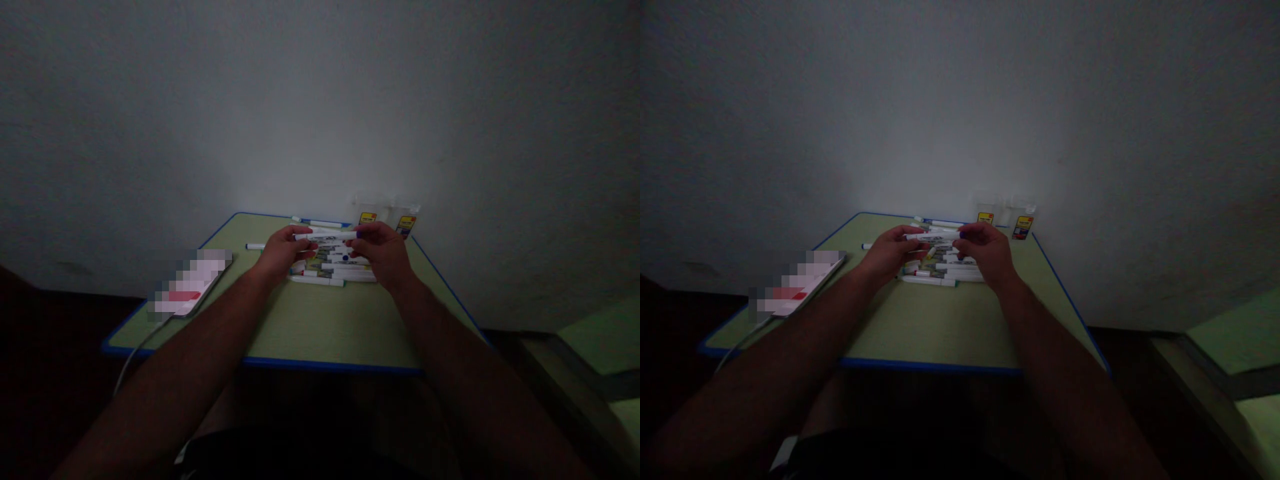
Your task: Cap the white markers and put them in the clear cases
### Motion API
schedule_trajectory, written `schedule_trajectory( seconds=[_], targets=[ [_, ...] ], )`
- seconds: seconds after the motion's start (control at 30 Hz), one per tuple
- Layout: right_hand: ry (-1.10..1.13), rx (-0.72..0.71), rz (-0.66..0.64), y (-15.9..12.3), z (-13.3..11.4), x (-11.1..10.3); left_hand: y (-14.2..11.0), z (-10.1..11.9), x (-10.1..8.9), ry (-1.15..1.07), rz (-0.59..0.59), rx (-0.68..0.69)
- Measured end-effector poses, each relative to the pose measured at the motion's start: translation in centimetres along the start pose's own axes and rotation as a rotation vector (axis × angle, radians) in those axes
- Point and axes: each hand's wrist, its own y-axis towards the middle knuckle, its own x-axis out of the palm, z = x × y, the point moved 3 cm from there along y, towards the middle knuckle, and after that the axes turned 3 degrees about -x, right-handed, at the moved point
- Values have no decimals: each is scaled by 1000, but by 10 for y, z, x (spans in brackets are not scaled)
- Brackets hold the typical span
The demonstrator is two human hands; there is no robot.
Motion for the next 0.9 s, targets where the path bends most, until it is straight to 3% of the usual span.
schedule_trajectory(
  seconds=[0.47, 0.57, 0.73, 0.9],
  targets=[
    [-42, -55, -193, -14, -14, 21, -8, 0, 7, 35, -137, -73],
    [-92, -62, -149, -11, -15, 17, -7, 2, 5, 28, -76, -35],
    [-302, -2, 68, 1, -4, -4, -1, 8, -3, -45, 9, 152],
    [-530, 133, 15, 7, 20, -15, -4, 13, 0, -61, -57, 258]
  ],
)
